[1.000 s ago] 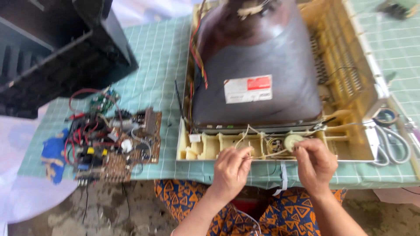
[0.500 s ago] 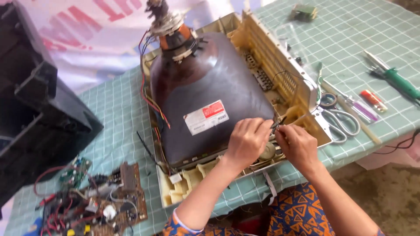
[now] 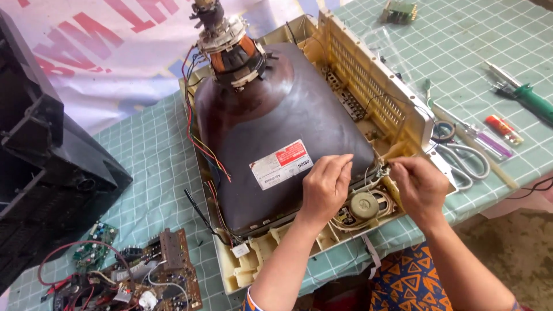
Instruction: The person sits on the floor and repairs a disassembled CRT television. They twist and connect wires near the internal components, then use electrical tape to insulate the connections.
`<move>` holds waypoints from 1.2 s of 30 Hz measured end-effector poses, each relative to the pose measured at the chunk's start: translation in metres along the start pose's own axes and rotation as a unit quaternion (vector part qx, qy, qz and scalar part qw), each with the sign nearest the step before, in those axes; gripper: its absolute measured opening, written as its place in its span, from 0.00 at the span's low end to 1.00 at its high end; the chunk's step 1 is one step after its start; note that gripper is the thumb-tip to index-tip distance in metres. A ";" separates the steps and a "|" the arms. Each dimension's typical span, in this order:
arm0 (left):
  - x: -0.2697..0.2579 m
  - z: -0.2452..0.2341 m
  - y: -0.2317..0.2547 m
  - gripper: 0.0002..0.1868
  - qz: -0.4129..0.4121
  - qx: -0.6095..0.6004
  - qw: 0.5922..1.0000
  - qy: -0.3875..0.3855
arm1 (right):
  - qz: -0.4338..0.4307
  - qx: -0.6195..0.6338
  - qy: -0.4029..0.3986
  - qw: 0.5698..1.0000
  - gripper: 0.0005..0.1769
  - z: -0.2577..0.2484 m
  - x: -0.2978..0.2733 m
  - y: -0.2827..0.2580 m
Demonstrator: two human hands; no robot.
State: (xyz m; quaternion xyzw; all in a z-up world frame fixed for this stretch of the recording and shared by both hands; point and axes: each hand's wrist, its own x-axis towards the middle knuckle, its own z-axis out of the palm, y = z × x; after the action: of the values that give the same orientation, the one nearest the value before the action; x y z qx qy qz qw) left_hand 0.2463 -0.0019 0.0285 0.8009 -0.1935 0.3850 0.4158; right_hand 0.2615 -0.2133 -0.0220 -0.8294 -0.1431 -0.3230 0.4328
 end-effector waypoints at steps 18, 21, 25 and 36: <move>0.025 -0.040 -0.005 0.05 -0.043 0.052 0.987 0.147 | 0.079 0.366 -0.344 0.861 0.06 0.072 0.104 -0.081; 0.022 -0.038 -0.011 0.05 -0.038 0.058 0.989 0.133 | 0.083 0.370 -0.359 0.853 0.05 0.072 0.104 -0.082; 0.023 -0.040 -0.009 0.07 -0.052 0.027 0.990 0.131 | 0.121 0.401 -0.368 0.830 0.05 0.075 0.097 -0.077; 0.032 -0.048 -0.010 0.01 0.000 0.057 0.992 0.110 | -0.055 0.300 -0.314 0.899 0.05 0.058 0.119 -0.094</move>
State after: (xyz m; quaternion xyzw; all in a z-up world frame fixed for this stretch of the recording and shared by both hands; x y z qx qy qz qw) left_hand 0.2508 0.0427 0.0656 0.7760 -0.1245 0.4810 0.3887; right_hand 0.3262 -0.1162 0.0911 -0.7095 -0.4067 -0.0112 0.5755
